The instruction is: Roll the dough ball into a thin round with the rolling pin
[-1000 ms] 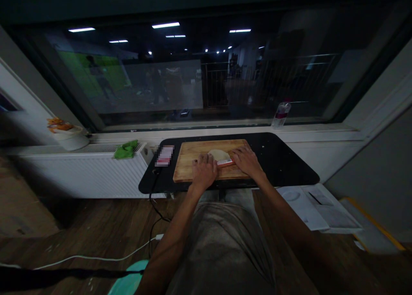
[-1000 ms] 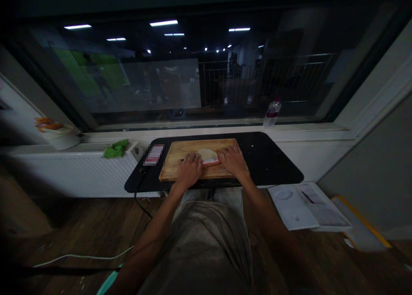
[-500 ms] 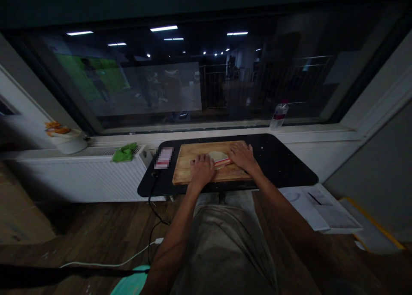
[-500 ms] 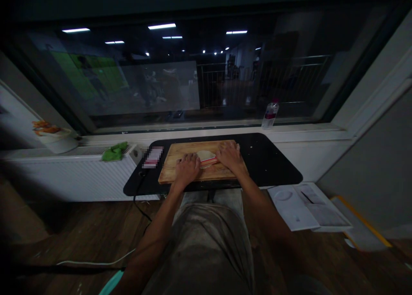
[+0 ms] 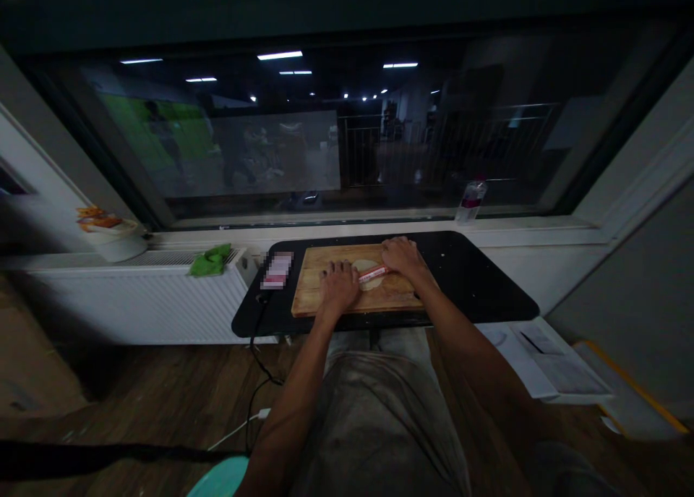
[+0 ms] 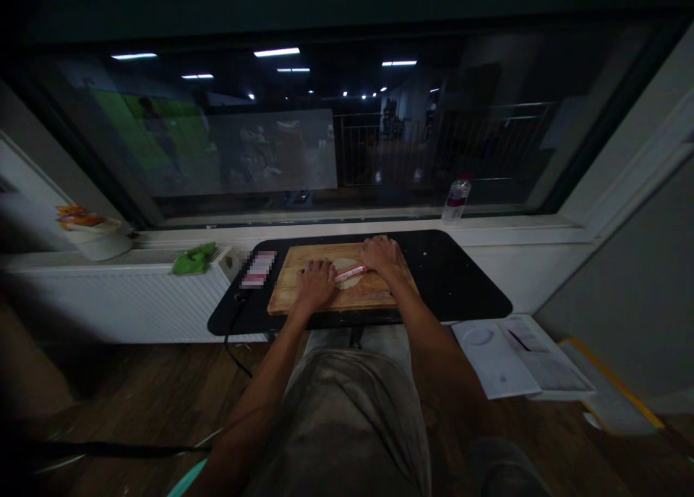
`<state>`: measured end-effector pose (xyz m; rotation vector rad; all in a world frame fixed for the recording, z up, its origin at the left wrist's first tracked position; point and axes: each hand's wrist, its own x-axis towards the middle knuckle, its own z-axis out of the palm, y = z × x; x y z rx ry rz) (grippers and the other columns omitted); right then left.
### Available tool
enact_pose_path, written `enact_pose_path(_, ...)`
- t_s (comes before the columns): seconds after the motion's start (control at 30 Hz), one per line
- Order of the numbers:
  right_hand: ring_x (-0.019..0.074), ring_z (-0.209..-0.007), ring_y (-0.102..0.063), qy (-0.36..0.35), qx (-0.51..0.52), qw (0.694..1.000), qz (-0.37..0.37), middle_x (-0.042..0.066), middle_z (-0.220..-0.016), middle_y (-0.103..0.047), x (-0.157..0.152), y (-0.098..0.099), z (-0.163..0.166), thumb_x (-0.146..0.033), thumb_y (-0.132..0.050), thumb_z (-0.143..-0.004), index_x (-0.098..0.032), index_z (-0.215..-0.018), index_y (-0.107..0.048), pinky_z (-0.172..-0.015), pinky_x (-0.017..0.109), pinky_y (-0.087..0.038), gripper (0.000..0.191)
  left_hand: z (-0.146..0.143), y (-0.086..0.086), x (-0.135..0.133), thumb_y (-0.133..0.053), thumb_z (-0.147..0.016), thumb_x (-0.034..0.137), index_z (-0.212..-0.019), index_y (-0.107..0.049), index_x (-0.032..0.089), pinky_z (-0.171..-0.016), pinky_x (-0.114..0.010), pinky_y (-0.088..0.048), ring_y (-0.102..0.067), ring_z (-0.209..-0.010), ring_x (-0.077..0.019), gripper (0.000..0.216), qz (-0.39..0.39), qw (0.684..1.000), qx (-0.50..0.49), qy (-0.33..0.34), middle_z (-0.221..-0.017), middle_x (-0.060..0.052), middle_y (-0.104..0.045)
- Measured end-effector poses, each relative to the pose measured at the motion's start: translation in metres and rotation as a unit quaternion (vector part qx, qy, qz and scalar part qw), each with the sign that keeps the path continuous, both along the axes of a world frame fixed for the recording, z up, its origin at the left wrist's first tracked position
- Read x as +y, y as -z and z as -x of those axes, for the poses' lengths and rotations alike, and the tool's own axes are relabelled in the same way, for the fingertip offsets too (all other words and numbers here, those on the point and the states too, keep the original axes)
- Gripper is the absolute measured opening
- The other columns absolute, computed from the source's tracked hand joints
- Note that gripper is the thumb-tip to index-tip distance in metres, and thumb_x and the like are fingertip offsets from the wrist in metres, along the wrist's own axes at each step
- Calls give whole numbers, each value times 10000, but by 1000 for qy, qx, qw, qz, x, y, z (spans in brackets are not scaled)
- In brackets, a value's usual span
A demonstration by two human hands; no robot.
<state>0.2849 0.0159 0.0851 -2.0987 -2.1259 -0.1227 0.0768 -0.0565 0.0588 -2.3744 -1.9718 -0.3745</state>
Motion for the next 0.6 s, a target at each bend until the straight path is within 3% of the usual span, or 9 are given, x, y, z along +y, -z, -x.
enact_pose_path(0.23,362,-1437,-678,-10,7,1000,21,138,-1534,-799,10,-8,8,-384,-507,-1137,-270,-1443,-859,-1195,488,-516,480,0,0,-3,-317,-1249,369,-1560,-685,152,-1205,-572,-527,-620,-1489,-388,529,-3,1000,-4,2,-1565,-228,-726)
enact_pose_path(0.4,370,-1444,-669,-7,14,999,30,133,-1540,-796,19,-3,6,-371,-509,-1123,-279,-1457,-856,-1212,519,-516,491,-1,-2,-2,-298,-1246,379,-1536,-698,142,-1207,-596,-527,-624,-1482,-398,548,3,1000,-7,5,-1552,-235,-737)
enact_pose_path(0.6,361,-1445,-647,-20,7,1000,6,124,-1577,-771,21,9,0,-447,-459,-1175,-291,-1499,-832,-1219,505,-506,518,-6,-2,-9,-304,-1239,379,-1515,-721,170,-1267,-640,-470,-536,-1605,-426,542,0,1000,-13,13,-1583,-227,-719)
